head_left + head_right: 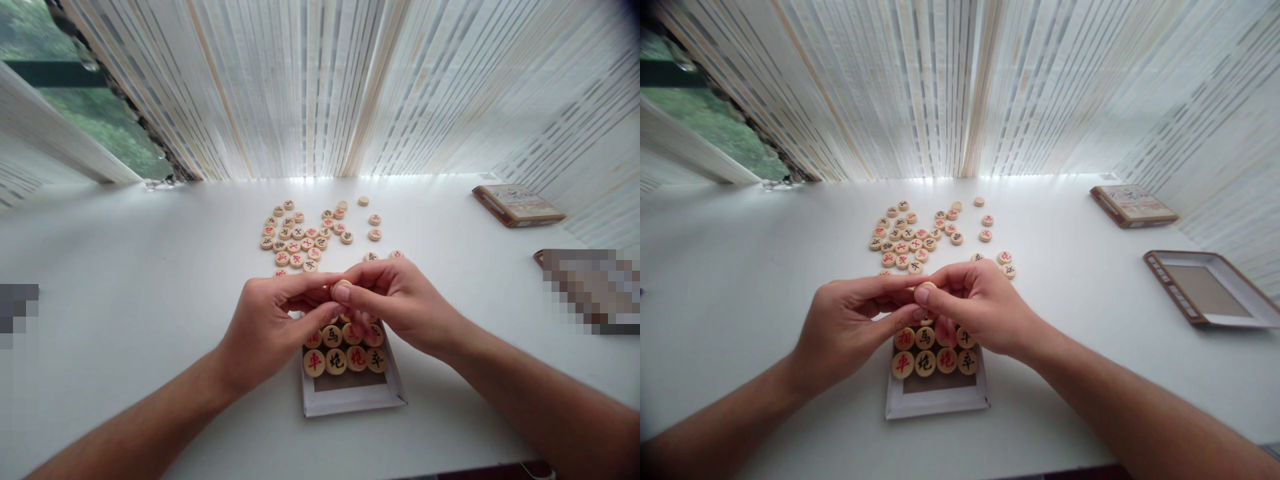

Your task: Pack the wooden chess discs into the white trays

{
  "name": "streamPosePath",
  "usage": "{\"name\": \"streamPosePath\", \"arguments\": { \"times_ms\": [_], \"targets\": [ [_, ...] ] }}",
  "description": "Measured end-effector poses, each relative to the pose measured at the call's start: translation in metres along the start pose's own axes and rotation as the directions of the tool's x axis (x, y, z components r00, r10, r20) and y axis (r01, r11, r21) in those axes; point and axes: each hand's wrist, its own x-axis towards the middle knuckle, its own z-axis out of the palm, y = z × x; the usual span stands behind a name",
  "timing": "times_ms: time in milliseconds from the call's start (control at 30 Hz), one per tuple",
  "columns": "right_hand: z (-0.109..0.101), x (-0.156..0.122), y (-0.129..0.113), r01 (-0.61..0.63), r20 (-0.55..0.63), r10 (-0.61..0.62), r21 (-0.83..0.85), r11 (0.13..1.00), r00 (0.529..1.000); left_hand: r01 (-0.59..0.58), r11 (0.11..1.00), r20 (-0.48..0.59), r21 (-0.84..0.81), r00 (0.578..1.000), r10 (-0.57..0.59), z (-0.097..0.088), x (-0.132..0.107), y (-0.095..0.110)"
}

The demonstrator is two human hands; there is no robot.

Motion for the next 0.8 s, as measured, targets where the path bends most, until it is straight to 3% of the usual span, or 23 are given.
{"name": "streamPosePath", "arguments": {
  "times_ms": [367,800],
  "targets": [
    [-0.0005,0.0000,0.0018,0.038,0.001,-0.038,-0.035,0.999,0.999,0.151,0.966,-0.011,-0.212,0.988,-0.157,0.0011,0.0010,-0.0003],
    [0.0028,0.0030,-0.0001,-0.017,0.001,0.017,0.130,0.991,1.000,0.206,0.936,-0.012,-0.285,0.976,-0.219,0.0004,0.0053,0.0020]
  ]
}}
